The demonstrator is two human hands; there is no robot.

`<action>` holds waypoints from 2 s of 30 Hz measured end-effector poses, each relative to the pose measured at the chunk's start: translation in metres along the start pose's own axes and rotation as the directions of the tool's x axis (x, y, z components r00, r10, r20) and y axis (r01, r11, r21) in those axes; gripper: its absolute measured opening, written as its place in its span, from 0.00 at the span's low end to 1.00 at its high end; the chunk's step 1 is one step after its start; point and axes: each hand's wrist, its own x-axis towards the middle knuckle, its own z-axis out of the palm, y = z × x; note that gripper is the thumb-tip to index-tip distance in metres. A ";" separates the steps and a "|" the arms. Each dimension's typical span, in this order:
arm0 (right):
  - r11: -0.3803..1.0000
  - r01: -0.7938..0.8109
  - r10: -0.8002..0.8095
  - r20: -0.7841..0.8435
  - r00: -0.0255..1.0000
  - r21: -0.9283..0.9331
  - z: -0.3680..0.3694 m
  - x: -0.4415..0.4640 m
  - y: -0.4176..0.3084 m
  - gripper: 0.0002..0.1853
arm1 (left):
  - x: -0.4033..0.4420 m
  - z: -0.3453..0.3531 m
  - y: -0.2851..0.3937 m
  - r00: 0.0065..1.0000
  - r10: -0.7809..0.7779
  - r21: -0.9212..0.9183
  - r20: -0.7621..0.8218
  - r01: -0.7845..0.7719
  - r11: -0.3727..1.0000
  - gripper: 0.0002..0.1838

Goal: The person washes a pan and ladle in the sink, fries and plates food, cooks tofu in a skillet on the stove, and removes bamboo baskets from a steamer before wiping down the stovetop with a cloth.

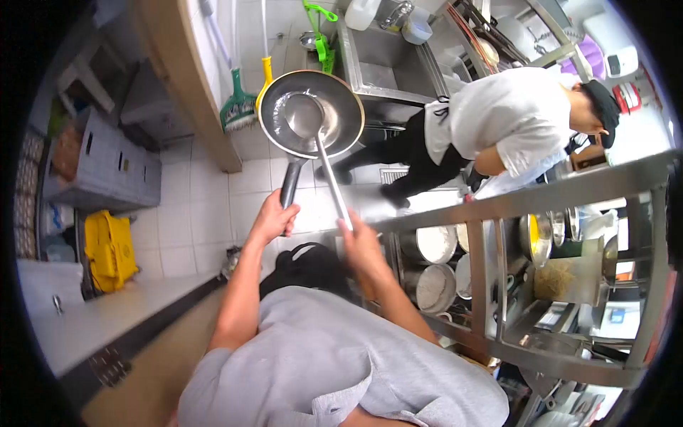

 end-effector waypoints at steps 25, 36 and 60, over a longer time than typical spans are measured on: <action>0.978 -0.184 0.114 -0.476 0.872 -0.103 -0.128 0.488 0.027 0.20 | 0.629 0.128 0.144 0.903 -0.211 0.271 0.375 0.111 0.956 0.07; 0.735 -0.521 0.612 -0.094 0.785 0.433 -0.153 0.653 0.033 0.26 | 0.777 0.181 0.038 0.824 -0.545 0.305 0.153 0.486 0.819 0.13; 0.740 -0.617 0.655 -0.076 0.752 0.268 -0.163 0.684 0.069 0.25 | 1.002 0.182 0.167 0.949 -0.190 -0.304 -0.253 0.108 0.946 0.30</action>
